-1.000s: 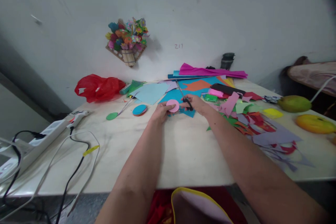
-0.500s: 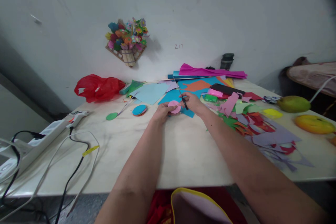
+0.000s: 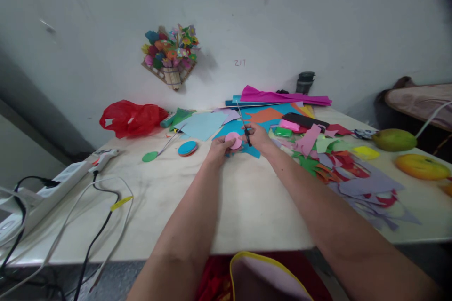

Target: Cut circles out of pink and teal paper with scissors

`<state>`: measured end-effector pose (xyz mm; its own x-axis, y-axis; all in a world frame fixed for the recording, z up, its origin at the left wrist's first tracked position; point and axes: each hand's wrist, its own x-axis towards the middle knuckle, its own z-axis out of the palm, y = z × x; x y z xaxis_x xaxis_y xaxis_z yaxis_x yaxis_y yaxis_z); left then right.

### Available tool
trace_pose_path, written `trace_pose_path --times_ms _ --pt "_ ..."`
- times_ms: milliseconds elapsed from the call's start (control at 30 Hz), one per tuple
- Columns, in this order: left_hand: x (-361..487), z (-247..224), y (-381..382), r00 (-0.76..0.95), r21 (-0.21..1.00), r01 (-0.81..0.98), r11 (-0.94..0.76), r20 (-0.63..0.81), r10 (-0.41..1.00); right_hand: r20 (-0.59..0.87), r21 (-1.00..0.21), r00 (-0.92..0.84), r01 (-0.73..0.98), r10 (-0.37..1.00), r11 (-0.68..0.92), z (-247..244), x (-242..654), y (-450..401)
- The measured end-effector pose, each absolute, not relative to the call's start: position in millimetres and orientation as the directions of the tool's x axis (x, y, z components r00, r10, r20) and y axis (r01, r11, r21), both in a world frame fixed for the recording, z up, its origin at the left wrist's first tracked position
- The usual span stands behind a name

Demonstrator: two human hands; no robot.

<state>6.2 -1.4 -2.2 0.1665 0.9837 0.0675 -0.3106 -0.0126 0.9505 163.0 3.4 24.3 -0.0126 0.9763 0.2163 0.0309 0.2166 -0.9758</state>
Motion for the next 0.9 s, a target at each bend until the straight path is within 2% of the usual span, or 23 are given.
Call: trace_pose_path --times_ms 233,567,900 --pt "1.7 -0.2 -1.9 0.116 0.938 -0.345 -0.017 0.061 0.991 0.077 -0.987 -0.114 0.133 0.991 0.092 27.5 174.6 -1.2" --pt "-0.6 -4.8 3.5 0.089 0.907 -0.420 -0.026 0.069 0.994 0.002 -0.947 -0.361 0.298 0.933 0.117 28.4 192.0 -6.8" --pt "4.2 -0.4 2.5 -0.003 0.882 -0.469 -0.048 0.053 0.999 0.002 -0.942 -0.445 0.299 0.896 0.151 22.0 187.1 -5.5"
